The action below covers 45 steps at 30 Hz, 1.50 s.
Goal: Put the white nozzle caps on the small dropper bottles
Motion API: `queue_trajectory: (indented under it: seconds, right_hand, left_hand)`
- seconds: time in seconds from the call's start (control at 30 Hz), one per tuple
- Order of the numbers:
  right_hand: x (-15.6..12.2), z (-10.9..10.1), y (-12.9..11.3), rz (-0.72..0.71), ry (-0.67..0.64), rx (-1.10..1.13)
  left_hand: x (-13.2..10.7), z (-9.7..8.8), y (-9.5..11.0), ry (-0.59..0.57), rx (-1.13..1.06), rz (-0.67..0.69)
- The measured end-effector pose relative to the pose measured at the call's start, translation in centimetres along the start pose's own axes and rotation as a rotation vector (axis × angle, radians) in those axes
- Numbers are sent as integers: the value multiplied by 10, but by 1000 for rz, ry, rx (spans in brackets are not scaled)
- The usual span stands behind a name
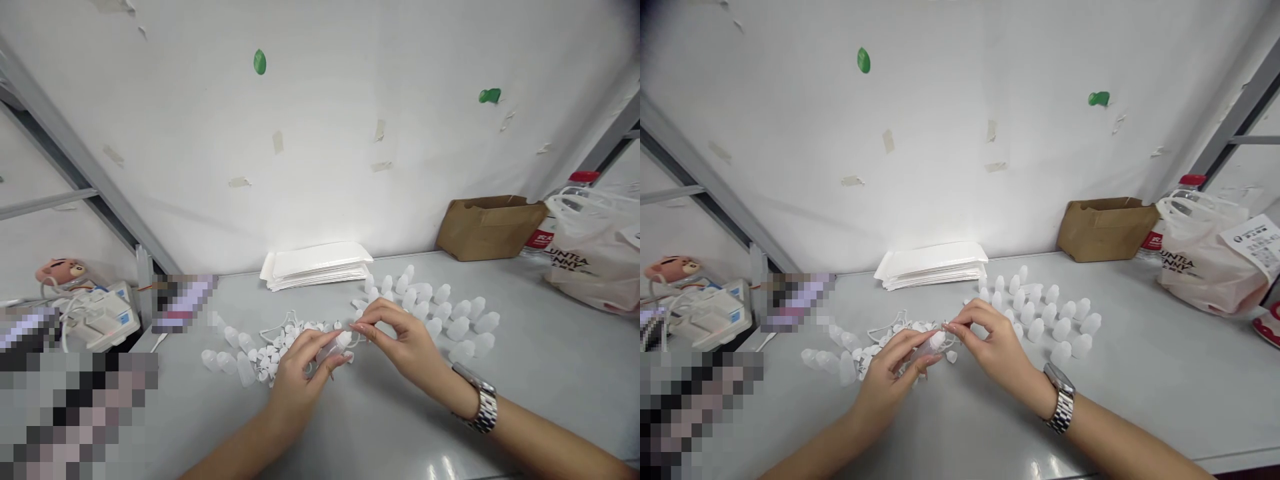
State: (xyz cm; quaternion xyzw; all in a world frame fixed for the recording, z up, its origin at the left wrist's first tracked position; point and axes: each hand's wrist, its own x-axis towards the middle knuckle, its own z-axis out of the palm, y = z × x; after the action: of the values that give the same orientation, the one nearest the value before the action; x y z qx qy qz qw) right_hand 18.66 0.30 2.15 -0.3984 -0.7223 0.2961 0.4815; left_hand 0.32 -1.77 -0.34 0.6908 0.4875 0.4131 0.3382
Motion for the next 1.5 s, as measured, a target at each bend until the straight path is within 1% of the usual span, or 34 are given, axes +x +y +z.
queue_trajectory:
  seconds: [0.07, 0.13, 0.17, 0.23, 0.33, 0.43, 0.53, 0.6, 0.67, 0.77, 0.8, 0.87, 0.97, 1.0, 1.07, 1.13, 1.23, 1.3, 1.37, 1.5]
  right_hand:
    - [13, -5, -9, -64, 7, -57]
    - [33, -9, -19, -131, 30, -167]
    - [45, -9, -22, -155, 17, -239]
    - [71, -3, -25, -215, -68, -434]
    - [104, 16, -14, -225, -213, -768]
    - [122, 39, 7, -224, -277, -839]
    - [127, 53, 25, -214, -289, -877]
    - [127, 58, 32, -200, -280, -891]
    - [127, 59, 33, -189, -269, -894]
    - [124, 51, 28, -182, -241, -888]
    - [121, 45, 24, -180, -222, -887]
    - [110, 32, 18, -169, -174, -889]
    - [83, 9, 13, -141, -111, -900]
    - [72, 3, 13, -133, -97, -916]
    - [50, -4, 17, -127, -131, -982]
    - [34, -5, 23, -119, -202, -1014]
    - [22, 2, 34, -95, -273, -1020]
    - [19, 7, 39, -85, -270, -1014]
    - [19, 10, 42, -85, -253, -1002]
    - [27, 7, 35, -85, -217, -991]
  left_hand:
    - [1, -5, 2, 32, 31, 27]
    - [3, -11, 2, 101, 54, 25]
    - [3, -13, 1, 136, 70, 24]
    - [4, -16, -1, 185, 124, 47]
    - [4, -14, -7, 184, 266, 177]
    - [1, -9, -12, 150, 412, 346]
    - [-1, -6, -14, 143, 464, 433]
    - [-1, -4, -14, 163, 459, 470]
    - [-2, -4, -15, 175, 455, 485]
    - [0, -4, -15, 154, 477, 429]
    - [1, -5, -15, 145, 483, 383]
    - [3, -8, -14, 139, 478, 251]
    - [9, -15, -13, 151, 407, 21]
    - [11, -18, -13, 147, 381, -31]
    - [14, -23, -13, 136, 362, -100]
    - [17, -27, -12, 115, 380, -132]
    - [20, -28, -11, 43, 426, -166]
    - [20, -27, -11, -12, 449, -187]
    - [19, -24, -11, -42, 487, -191]
    - [16, -21, -14, -55, 606, -156]
